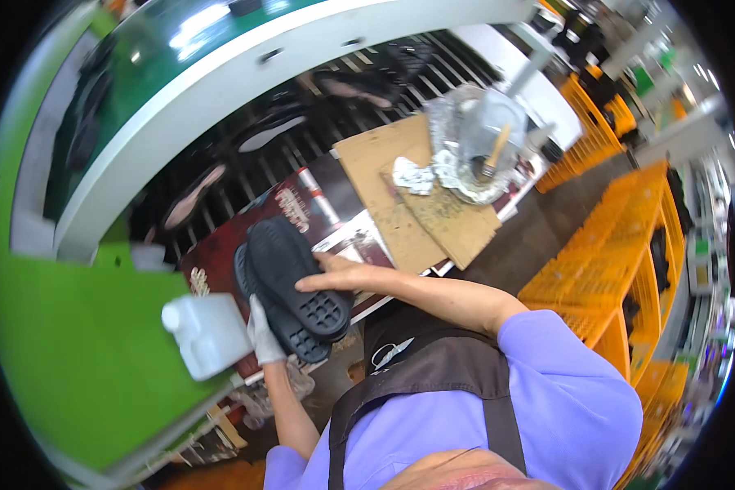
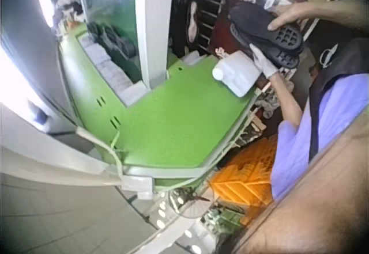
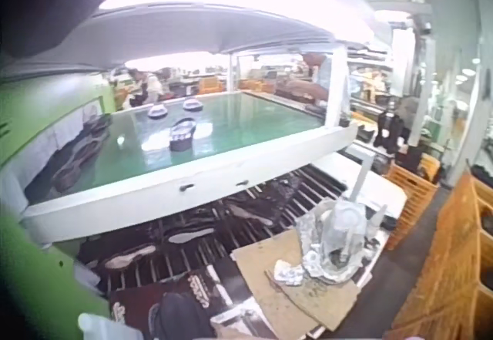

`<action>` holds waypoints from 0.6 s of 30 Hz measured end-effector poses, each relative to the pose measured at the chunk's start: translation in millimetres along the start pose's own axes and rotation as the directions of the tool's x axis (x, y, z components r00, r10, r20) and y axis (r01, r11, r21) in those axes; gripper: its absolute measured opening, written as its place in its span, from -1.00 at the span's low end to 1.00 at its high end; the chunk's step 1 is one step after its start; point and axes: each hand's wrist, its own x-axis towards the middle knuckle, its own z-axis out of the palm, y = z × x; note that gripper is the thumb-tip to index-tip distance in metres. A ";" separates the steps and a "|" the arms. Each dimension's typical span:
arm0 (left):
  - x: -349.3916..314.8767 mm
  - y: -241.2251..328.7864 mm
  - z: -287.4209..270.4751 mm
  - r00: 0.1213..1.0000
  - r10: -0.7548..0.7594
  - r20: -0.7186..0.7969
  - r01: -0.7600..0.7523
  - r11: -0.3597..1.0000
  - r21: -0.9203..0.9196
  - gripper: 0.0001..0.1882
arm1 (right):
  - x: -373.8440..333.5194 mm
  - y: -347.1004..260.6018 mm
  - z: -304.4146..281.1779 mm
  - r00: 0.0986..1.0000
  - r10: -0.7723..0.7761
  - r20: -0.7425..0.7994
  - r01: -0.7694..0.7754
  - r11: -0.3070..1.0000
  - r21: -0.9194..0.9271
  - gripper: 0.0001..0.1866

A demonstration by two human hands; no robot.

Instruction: The person applies a viscous substance to the soles of black shoes using a brush. They repeatedly dip the brush into a container, spread the substance across the textured sole, and place the treated shoes into a yellow crate.

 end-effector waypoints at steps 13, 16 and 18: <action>-17.6 6.2 6.4 0.959 -0.221 0.175 0.237 0.969 -0.073 -0.47 | -31.3 22.5 10.3 0.924 -0.368 -0.103 0.379 0.842 0.384 -0.20; -27.0 2.9 8.1 0.965 -0.200 0.168 0.216 0.973 -0.082 -0.44 | -20.4 38.0 16.7 0.968 -0.251 -0.019 0.241 0.900 0.363 -0.23; -35.2 6.2 20.2 0.983 -0.113 0.144 0.114 0.993 -0.002 -0.45 | -13.5 42.6 20.2 0.970 -0.244 0.016 0.215 0.883 0.416 -0.26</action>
